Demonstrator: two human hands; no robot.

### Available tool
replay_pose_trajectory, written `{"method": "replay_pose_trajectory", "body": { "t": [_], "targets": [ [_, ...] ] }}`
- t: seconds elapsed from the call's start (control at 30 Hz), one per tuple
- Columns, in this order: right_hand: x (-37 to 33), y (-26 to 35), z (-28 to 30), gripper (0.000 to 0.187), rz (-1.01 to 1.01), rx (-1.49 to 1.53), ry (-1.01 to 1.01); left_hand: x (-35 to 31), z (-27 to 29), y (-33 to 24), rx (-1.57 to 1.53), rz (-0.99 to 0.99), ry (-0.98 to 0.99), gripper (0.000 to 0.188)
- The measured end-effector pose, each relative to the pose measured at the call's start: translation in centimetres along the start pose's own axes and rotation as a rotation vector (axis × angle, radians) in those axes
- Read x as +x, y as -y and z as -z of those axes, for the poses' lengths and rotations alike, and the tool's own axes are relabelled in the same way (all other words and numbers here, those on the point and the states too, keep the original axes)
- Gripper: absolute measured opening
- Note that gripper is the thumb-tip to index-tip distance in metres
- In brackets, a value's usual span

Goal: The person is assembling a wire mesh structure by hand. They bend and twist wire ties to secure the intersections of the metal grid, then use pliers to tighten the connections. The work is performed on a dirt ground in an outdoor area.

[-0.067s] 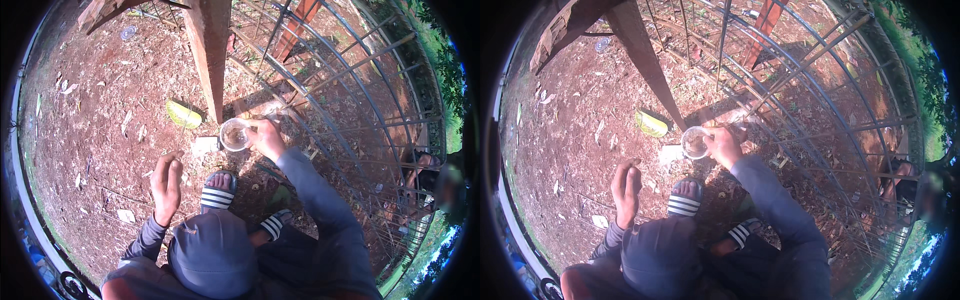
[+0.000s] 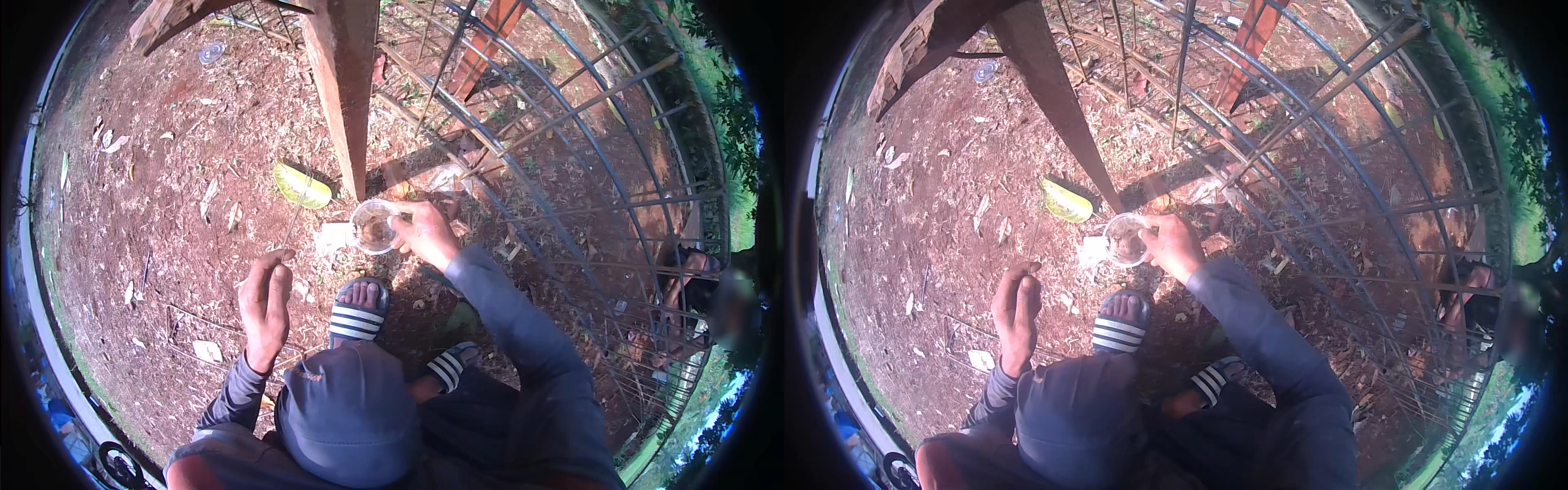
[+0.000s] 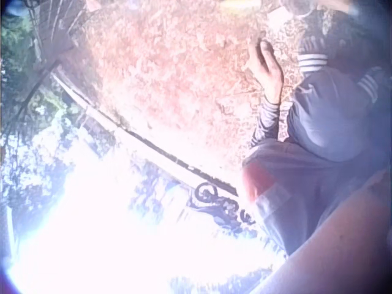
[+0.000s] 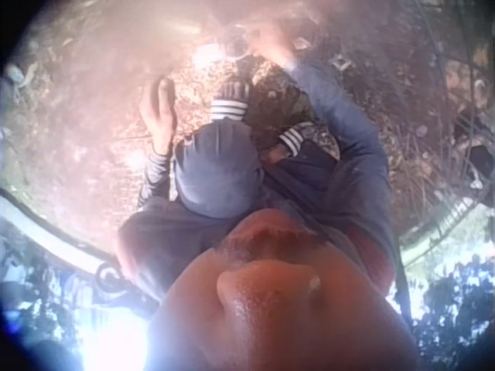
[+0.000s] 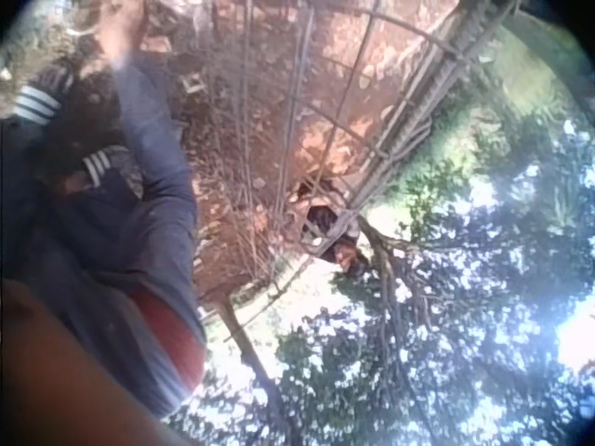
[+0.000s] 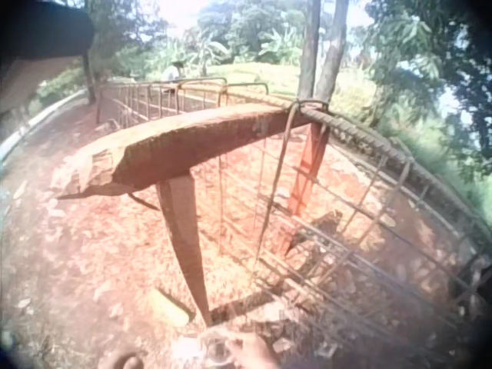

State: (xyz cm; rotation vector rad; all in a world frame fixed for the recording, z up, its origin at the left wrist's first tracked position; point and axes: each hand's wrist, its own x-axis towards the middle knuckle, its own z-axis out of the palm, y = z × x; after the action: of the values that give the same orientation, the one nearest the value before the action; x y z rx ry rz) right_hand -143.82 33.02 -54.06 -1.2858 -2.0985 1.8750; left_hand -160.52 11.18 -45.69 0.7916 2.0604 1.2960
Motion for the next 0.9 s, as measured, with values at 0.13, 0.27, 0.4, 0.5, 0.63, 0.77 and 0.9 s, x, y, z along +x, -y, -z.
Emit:
{"method": "replay_pose_trajectory", "body": {
  "t": [0.13, 0.27, 0.4, 0.5, 0.63, 0.77, 0.9],
  "targets": [
    [0.1, 2.6, -9.6, 0.035, 0.124, 0.05, 0.275, -2.1, 2.0, -2.7, -0.014, 0.061, 0.089, 0.023],
    [-0.1, 4.1, -17.9, 0.034, 0.068, 0.462, 0.85, -1.7, -0.1, -3.1, 0.095, -0.058, 0.187, 0.023],
    [1.2, -2.1, -14.2, 0.029, -0.019, 0.194, 1.049, 1.8, -5.3, -1.9, 0.117, 0.014, 0.258, 0.027],
    [2.7, -7.3, -5.3, 0.026, -0.176, -0.25, 0.596, 5.0, -11.2, 3.4, 0.078, -0.055, 0.297, 0.039],
    [2.8, -9.0, 1.5, 0.026, 0.109, -0.198, -0.174, 9.6, -20.9, 10.3, 0.148, -0.064, 0.197, 0.033],
    [5.9, -5.9, 2.8, 0.032, 0.439, -0.358, -0.59, 11.4, -24.3, 13.4, 0.129, -0.1, 0.127, 0.034],
    [8.8, -4.4, 3.9, 0.032, 0.261, -0.486, -0.768, 10.9, -23.3, 14.1, 0.088, 0.008, 0.19, 0.035]
  ]
}}
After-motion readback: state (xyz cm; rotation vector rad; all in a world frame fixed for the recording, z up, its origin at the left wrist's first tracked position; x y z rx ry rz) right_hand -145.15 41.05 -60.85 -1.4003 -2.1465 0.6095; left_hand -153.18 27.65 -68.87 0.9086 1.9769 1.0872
